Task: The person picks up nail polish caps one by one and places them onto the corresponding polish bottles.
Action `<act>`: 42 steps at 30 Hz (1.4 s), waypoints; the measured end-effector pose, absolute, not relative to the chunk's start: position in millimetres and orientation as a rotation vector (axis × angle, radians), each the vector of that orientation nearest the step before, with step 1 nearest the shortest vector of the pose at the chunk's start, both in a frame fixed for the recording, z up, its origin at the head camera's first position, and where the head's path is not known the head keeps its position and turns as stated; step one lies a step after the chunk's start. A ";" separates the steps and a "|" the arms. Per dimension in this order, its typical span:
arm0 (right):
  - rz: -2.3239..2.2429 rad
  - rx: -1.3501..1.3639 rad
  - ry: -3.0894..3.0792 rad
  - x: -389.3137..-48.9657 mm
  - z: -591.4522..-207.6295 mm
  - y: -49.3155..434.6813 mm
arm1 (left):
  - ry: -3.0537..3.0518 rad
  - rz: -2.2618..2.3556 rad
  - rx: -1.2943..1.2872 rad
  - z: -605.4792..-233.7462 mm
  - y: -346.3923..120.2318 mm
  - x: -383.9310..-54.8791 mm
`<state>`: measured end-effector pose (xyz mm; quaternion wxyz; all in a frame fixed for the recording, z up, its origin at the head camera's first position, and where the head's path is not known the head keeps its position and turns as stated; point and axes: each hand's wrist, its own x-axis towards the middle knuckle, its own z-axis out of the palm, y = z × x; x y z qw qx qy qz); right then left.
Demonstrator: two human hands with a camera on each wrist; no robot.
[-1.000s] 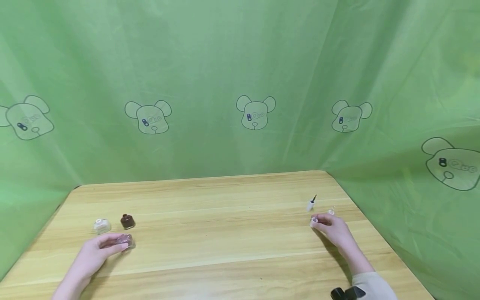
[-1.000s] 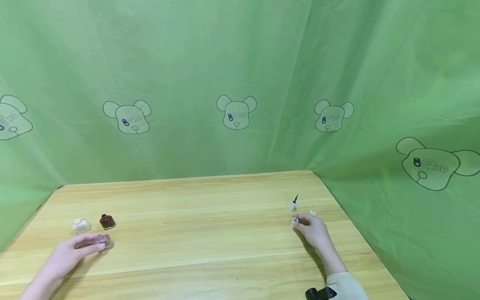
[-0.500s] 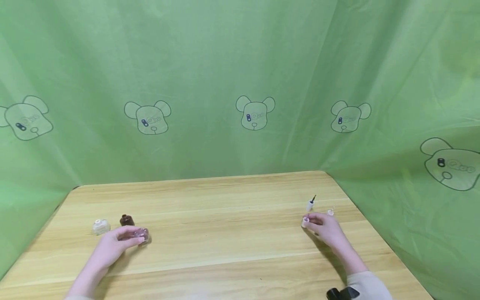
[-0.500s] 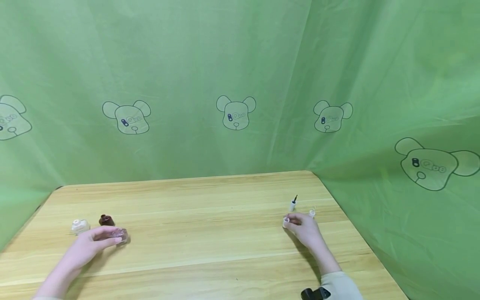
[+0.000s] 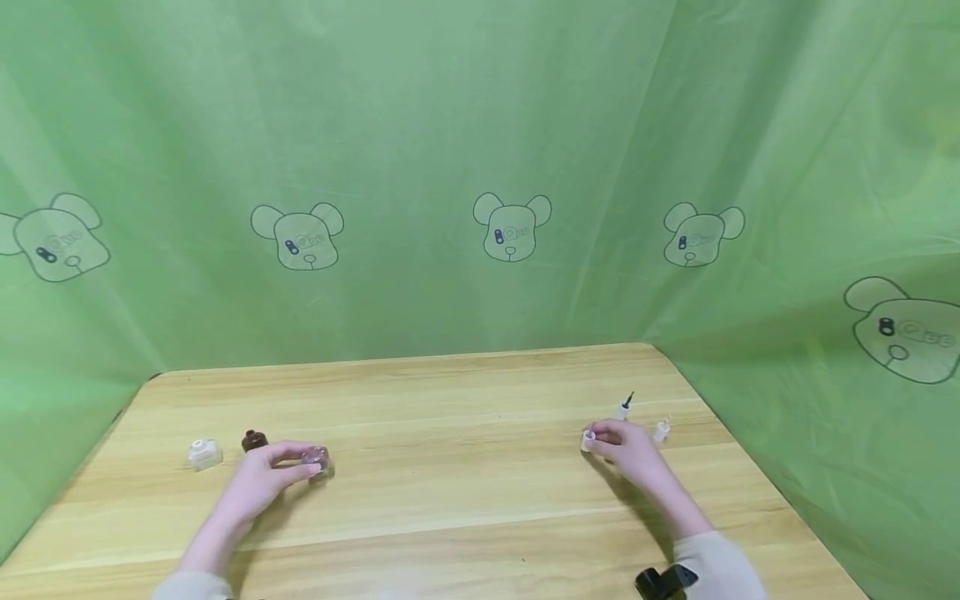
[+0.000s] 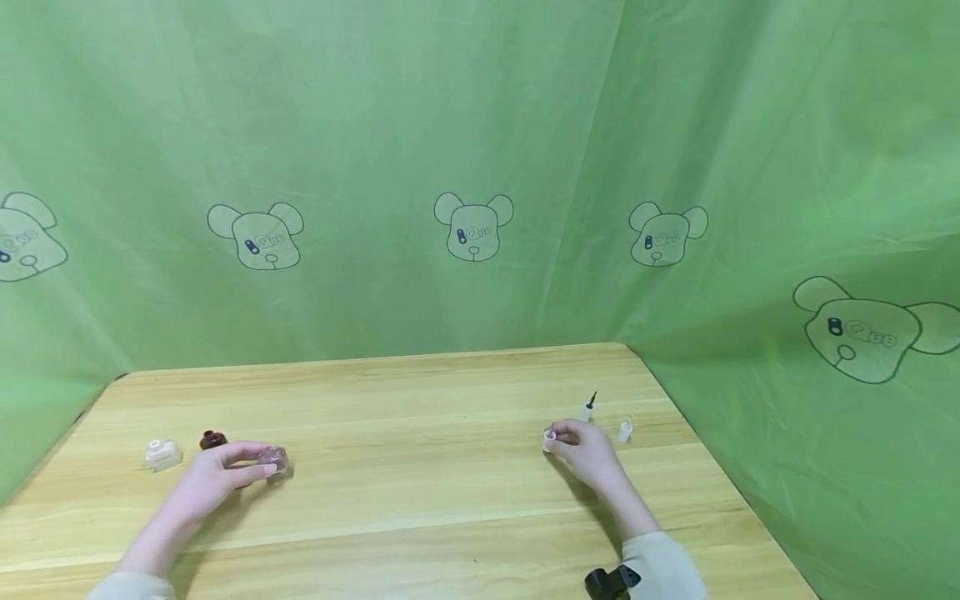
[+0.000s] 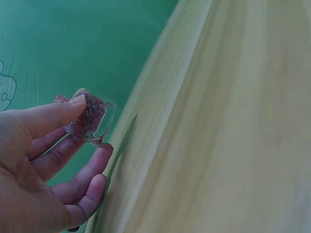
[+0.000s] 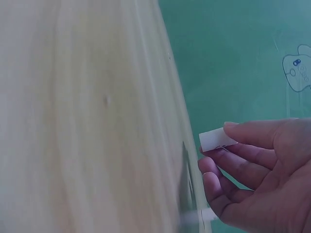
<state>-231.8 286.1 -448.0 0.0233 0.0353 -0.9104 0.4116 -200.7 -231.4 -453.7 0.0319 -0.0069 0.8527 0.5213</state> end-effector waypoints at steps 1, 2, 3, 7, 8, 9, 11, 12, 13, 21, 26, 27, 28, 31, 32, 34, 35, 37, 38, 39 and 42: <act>1.277 0.107 -2.819 -232.1 -448.0 284.1 | 2.629 1.603 -0.020 -453.8 -229.6 -201.4; 1.279 0.114 -2.821 -232.3 -448.0 282.1 | 2.629 1.601 -0.017 -453.9 -228.0 -202.1; 1.286 0.123 -2.821 -232.5 -447.9 280.1 | 2.629 1.601 -0.022 -453.8 -226.3 -202.6; 1.333 0.130 -2.817 -234.9 -446.0 271.7 | 2.619 1.608 -0.042 -453.1 -218.8 -205.4; 1.352 0.132 -2.813 -235.9 -445.3 269.6 | 2.616 1.612 -0.046 -452.9 -216.7 -206.5; 1.370 0.134 -2.811 -236.8 -444.5 267.3 | 2.604 1.621 -0.051 -452.7 -214.4 -207.8; 1.427 0.128 -2.797 -238.7 -442.7 262.1 | 2.587 1.636 -0.055 -452.4 -210.0 -210.8; 1.458 0.123 -2.789 -239.3 -441.9 259.4 | 2.578 1.645 -0.058 -452.2 -207.8 -212.2; 1.475 0.127 -2.787 -239.9 -441.0 256.6 | 2.570 1.652 -0.060 -452.3 -205.8 -213.7; 1.528 0.165 -2.773 -242.8 -438.4 238.8 | 2.533 1.716 -0.049 -454.5 -189.9 -222.9; 1.544 0.183 -2.773 -245.8 -439.4 230.4 | 2.501 1.753 -0.056 -451.6 -175.7 -225.1; 1.544 0.190 -2.772 -246.2 -439.1 228.9 | 2.494 1.761 -0.055 -451.6 -172.8 -225.6; 1.540 0.199 -2.773 -246.8 -439.1 227.4 | 2.487 1.766 -0.057 -451.7 -169.9 -226.1; 1.510 0.228 -2.771 -248.3 -438.2 222.9 | 2.473 1.777 -0.047 -453.5 -161.4 -228.3; 1.494 0.234 -2.769 -249.0 -437.8 221.2 | 2.470 1.780 -0.042 -454.0 -158.4 -229.1; 1.465 0.244 -2.770 -250.4 -437.4 217.9 | 2.467 1.783 -0.037 -455.3 -152.3 -230.3; 1.452 0.246 -2.773 -251.2 -437.2 216.3 | 2.464 1.788 -0.034 -456.0 -149.3 -231.1; 1.454 0.242 -2.774 -252.1 -436.7 212.7 | 2.452 1.802 -0.025 -457.4 -143.6 -232.7; 1.454 0.237 -2.775 -252.7 -436.6 211.1 | 2.450 1.808 -0.021 -458.1 -140.8 -233.5; 1.454 0.235 -2.778 -253.4 -436.6 209.5 | 2.447 1.814 -0.015 -458.8 -138.2 -234.3; 1.462 0.232 -2.772 -253.8 -435.3 204.2 | 2.452 1.818 0.008 -460.5 -130.8 -236.5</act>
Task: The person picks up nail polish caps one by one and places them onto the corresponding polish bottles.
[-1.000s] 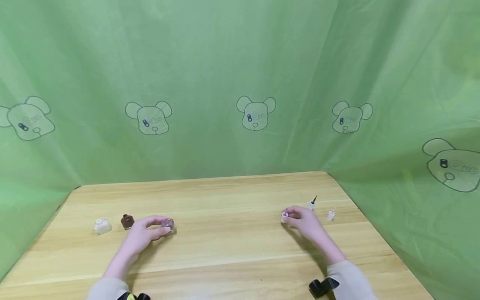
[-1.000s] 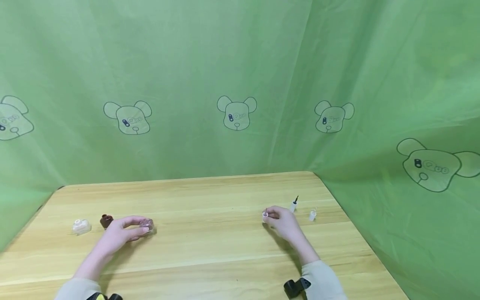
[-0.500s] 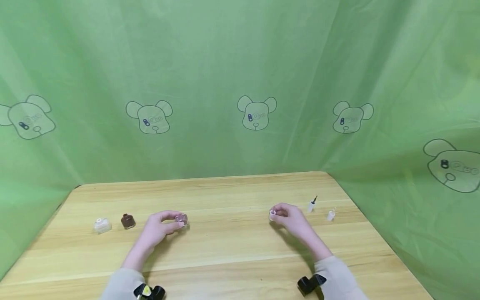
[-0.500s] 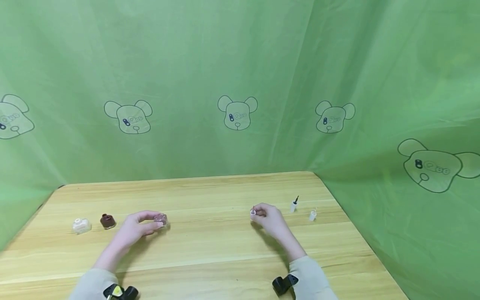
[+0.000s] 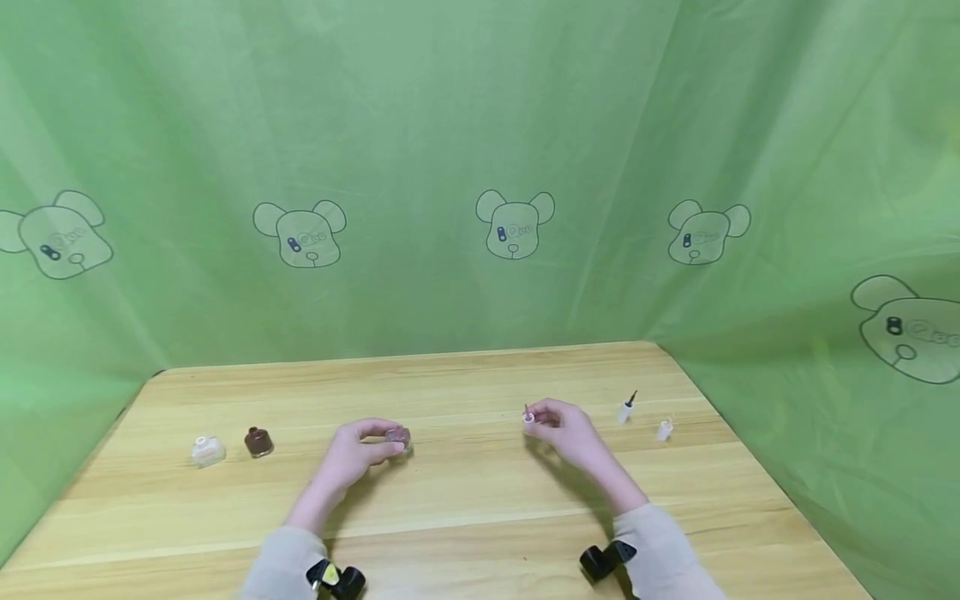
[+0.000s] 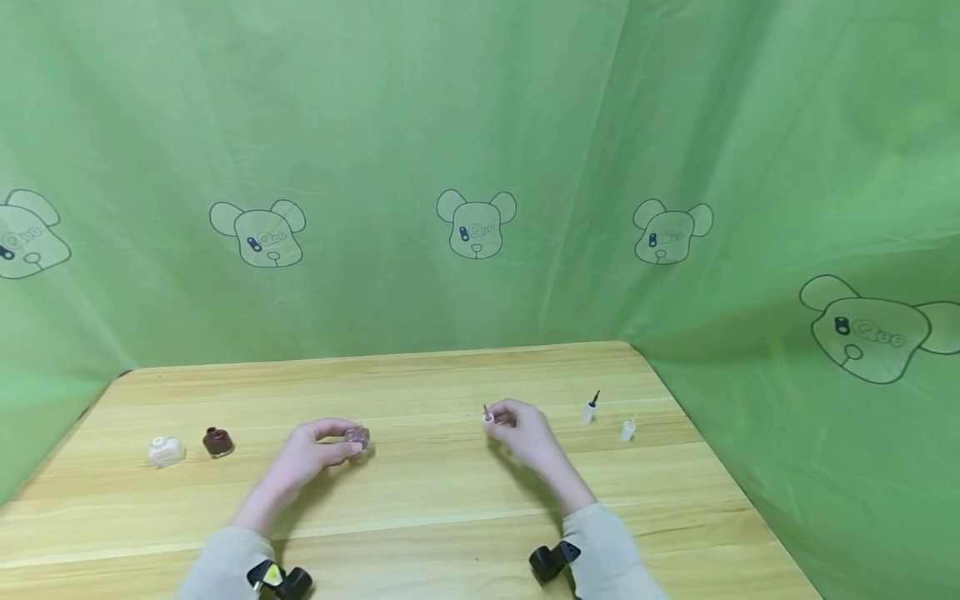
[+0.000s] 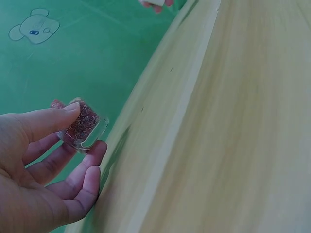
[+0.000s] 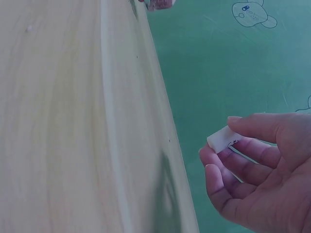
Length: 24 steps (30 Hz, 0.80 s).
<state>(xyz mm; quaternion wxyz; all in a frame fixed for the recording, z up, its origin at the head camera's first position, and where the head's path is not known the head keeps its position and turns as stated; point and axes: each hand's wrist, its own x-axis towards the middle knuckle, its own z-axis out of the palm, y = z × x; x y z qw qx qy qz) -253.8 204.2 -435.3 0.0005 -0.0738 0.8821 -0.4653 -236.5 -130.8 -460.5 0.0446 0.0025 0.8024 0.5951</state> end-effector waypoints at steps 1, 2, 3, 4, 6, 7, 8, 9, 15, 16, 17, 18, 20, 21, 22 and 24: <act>-1.459 -0.233 2.776 -253.9 -434.6 202.6 | 2.457 1.816 0.014 -460.8 -128.2 -236.9; -1.455 -0.240 2.780 -254.0 -434.2 201.1 | 2.461 1.812 0.020 -461.0 -125.7 -237.2; -1.453 -0.244 2.783 -253.9 -433.6 199.5 | 2.458 1.813 0.027 -461.4 -123.3 -237.8; -1.449 -0.253 2.788 -253.8 -433.0 198.1 | 2.455 1.816 0.033 -461.8 -120.9 -238.2; -1.440 -0.269 2.795 -253.9 -432.4 195.5 | 2.439 1.829 0.040 -461.9 -116.3 -239.1; -1.440 -0.277 2.797 -253.7 -432.0 194.1 | 2.432 1.834 0.044 -461.9 -114.1 -239.4; -1.441 -0.284 2.796 -254.0 -431.5 192.6 | 2.425 1.840 0.048 -461.9 -112.2 -239.6; -1.441 -0.290 2.794 -254.1 -431.2 191.3 | 2.416 1.849 0.053 -461.9 -110.2 -239.9; -1.441 -0.299 2.783 -254.4 -429.4 183.3 | 2.402 1.865 0.092 -463.3 -99.5 -241.4; -1.442 -0.295 2.783 -254.3 -429.1 182.0 | 2.398 1.867 0.092 -463.6 -97.8 -241.7; -1.444 -0.293 2.783 -254.3 -428.9 180.7 | 2.390 1.871 0.084 -463.6 -96.1 -242.0; -1.442 -0.297 2.785 -254.3 -428.6 179.6 | 2.388 1.870 0.083 -463.6 -94.5 -242.1; -1.431 -0.321 2.794 -254.4 -428.0 177.4 | 2.380 1.877 0.080 -463.6 -91.4 -242.7; -1.426 -0.334 2.797 -254.6 -427.8 176.3 | 2.378 1.880 0.076 -463.5 -89.9 -242.8; -1.422 -0.349 2.802 -254.9 -427.7 175.2 | 2.377 1.884 0.077 -463.5 -88.5 -243.0; -1.402 -0.394 2.818 -255.2 -427.1 173.1 | 2.378 1.891 0.078 -463.8 -86.0 -243.6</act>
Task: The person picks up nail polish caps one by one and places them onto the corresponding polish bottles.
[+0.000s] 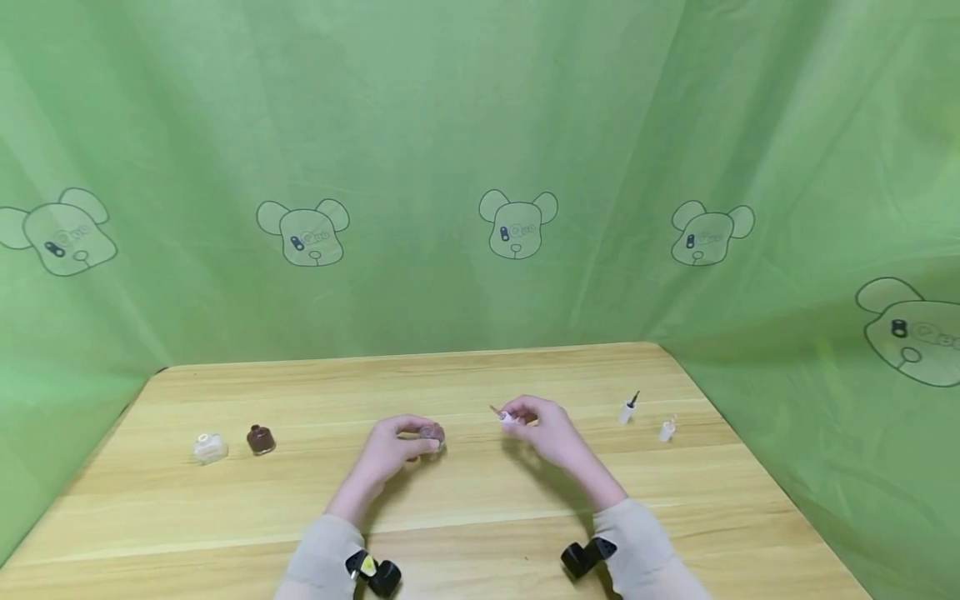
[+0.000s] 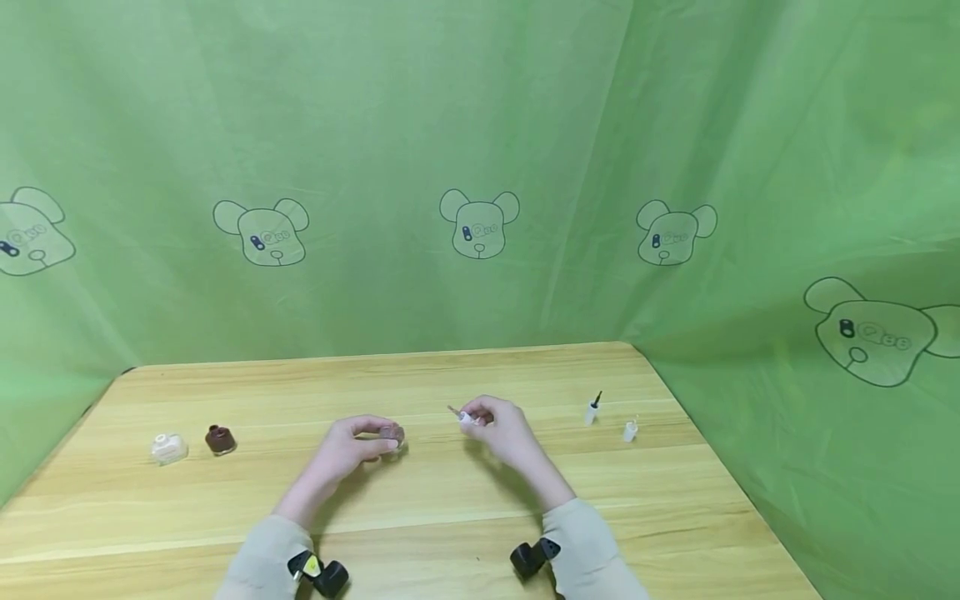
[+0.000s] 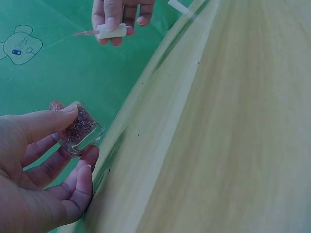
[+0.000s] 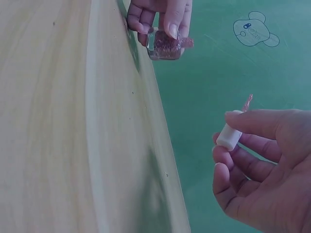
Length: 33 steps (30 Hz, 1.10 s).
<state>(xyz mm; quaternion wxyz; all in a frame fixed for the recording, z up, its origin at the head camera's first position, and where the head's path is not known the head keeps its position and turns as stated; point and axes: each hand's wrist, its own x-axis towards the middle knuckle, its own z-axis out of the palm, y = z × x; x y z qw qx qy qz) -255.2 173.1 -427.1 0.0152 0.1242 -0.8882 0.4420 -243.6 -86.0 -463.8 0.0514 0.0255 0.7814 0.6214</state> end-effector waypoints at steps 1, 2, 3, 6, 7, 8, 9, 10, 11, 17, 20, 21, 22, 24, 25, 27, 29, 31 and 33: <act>1.365 0.406 -2.763 -255.3 -426.7 172.1 | 2.373 1.896 0.076 -464.0 -84.9 -244.1; 1.356 0.423 -2.760 -255.3 -426.3 170.9 | 2.367 1.901 0.074 -464.3 -83.8 -244.6; 1.351 0.433 -2.758 -255.3 -426.0 169.9 | 2.361 1.902 0.070 -464.5 -82.9 -245.2; 1.344 0.453 -2.753 -254.6 -424.6 166.7 | 2.338 1.916 0.069 -465.4 -80.6 -247.9; 1.344 0.450 -2.754 -254.6 -424.4 165.5 | 2.335 1.921 0.074 -465.6 -79.9 -248.7; 1.341 0.447 -2.753 -254.6 -424.2 164.2 | 2.333 1.925 0.075 -465.7 -79.2 -249.5; 1.338 0.444 -2.752 -254.8 -424.1 162.9 | 2.335 1.928 0.076 -465.6 -78.6 -250.2; 1.336 0.444 -2.751 -255.0 -424.0 161.6 | 2.332 1.933 0.076 -465.7 -78.0 -250.8; 1.337 0.438 -2.750 -255.5 -424.0 160.2 | 2.334 1.934 0.074 -465.8 -77.5 -251.6; 1.364 0.430 -2.743 -256.6 -422.3 154.7 | 2.308 1.938 0.060 -466.7 -75.0 -253.5; 1.366 0.428 -2.751 -255.5 -420.7 153.6 | 2.309 1.930 0.064 -466.0 -74.2 -253.2; 1.363 0.431 -2.754 -255.1 -420.0 153.4 | 2.310 1.925 0.071 -465.6 -74.0 -252.8; 1.357 0.435 -2.756 -254.8 -419.4 153.2 | 2.311 1.918 0.077 -465.5 -73.9 -252.7; 1.340 0.440 -2.760 -254.4 -418.6 153.2 | 2.303 1.911 0.096 -464.6 -73.8 -251.9; 1.331 0.440 -2.763 -254.1 -417.9 153.1 | 2.298 1.906 0.103 -465.0 -73.5 -252.2; 1.314 0.438 -2.769 -253.7 -417.0 153.5 | 2.288 1.901 0.111 -464.6 -72.9 -252.0; 1.295 0.439 -2.772 -253.2 -416.1 153.8 | 2.288 1.898 0.116 -464.3 -72.0 -252.0; 1.276 0.446 -2.774 -252.8 -415.4 154.0 | 2.299 1.893 0.126 -463.9 -70.9 -251.9; 1.260 0.459 -2.774 -252.7 -415.3 154.3 | 2.308 1.887 0.138 -463.0 -69.7 -251.7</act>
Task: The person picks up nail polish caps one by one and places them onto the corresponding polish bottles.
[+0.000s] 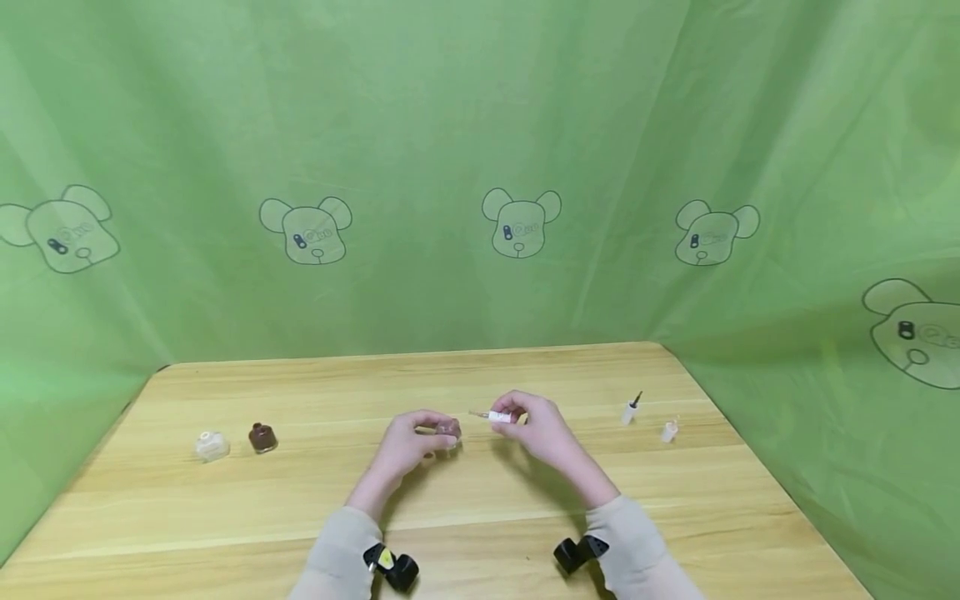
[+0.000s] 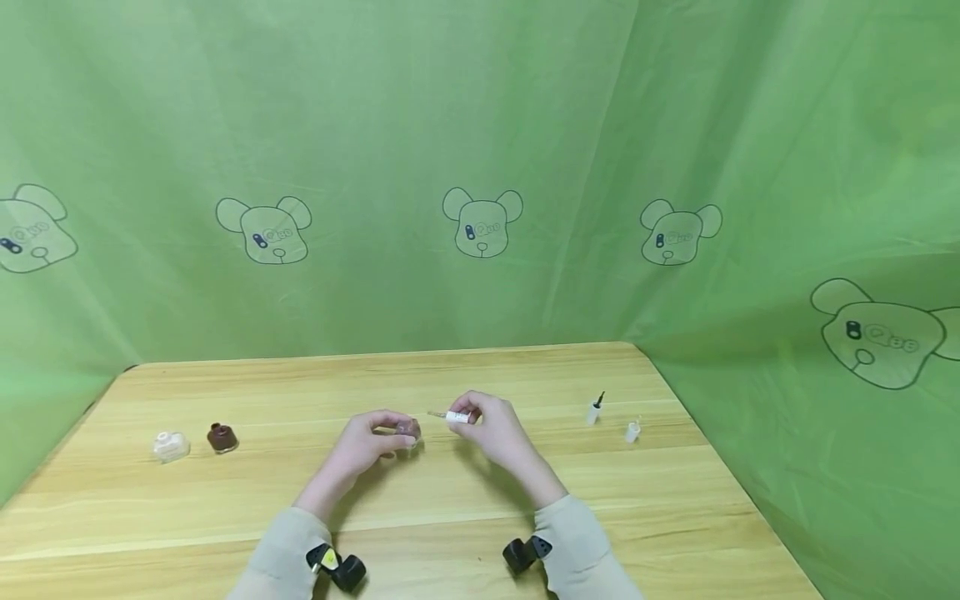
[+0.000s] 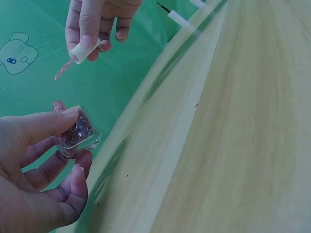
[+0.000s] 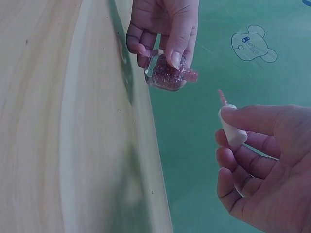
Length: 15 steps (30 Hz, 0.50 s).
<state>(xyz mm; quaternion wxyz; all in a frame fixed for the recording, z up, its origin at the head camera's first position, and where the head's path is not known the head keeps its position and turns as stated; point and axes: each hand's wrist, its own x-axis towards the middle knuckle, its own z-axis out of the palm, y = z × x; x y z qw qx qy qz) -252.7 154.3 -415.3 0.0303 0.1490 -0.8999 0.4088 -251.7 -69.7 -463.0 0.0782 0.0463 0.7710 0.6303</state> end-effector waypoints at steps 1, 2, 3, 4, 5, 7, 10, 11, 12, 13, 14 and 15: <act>1.250 0.469 -2.773 -252.8 -415.3 154.4 | 2.315 1.884 0.147 -462.5 -69.0 -251.3; 1.243 0.478 -2.772 -253.0 -415.5 154.5 | 2.317 1.883 0.154 -462.1 -68.1 -251.3; 1.237 0.486 -2.769 -252.9 -415.5 154.5 | 2.325 1.879 0.165 -461.5 -67.1 -251.1; 1.232 0.494 -2.768 -252.8 -415.4 154.3 | 2.330 1.877 0.174 -461.2 -66.3 -251.1; 1.224 0.502 -2.766 -252.7 -415.4 154.3 | 2.340 1.872 0.188 -460.8 -65.3 -250.9; 1.212 0.513 -2.764 -252.0 -414.8 153.8 | 2.359 1.867 0.213 -460.5 -63.8 -250.5; 1.198 0.522 -2.765 -250.9 -413.9 153.0 | 2.385 1.858 0.246 -460.9 -61.8 -249.7; 1.192 0.525 -2.767 -250.5 -413.6 152.7 | 2.391 1.853 0.255 -461.1 -61.2 -249.3; 1.189 0.526 -2.769 -249.9 -413.2 152.3 | 2.396 1.851 0.269 -461.2 -60.6 -249.0; 1.185 0.531 -2.769 -249.7 -413.1 152.2 | 2.398 1.850 0.275 -461.2 -60.0 -248.6; 1.180 0.534 -2.769 -249.2 -412.8 152.0 | 2.399 1.849 0.284 -461.1 -59.5 -248.2; 1.176 0.538 -2.768 -248.7 -412.6 151.8 | 2.401 1.848 0.291 -460.8 -59.1 -247.9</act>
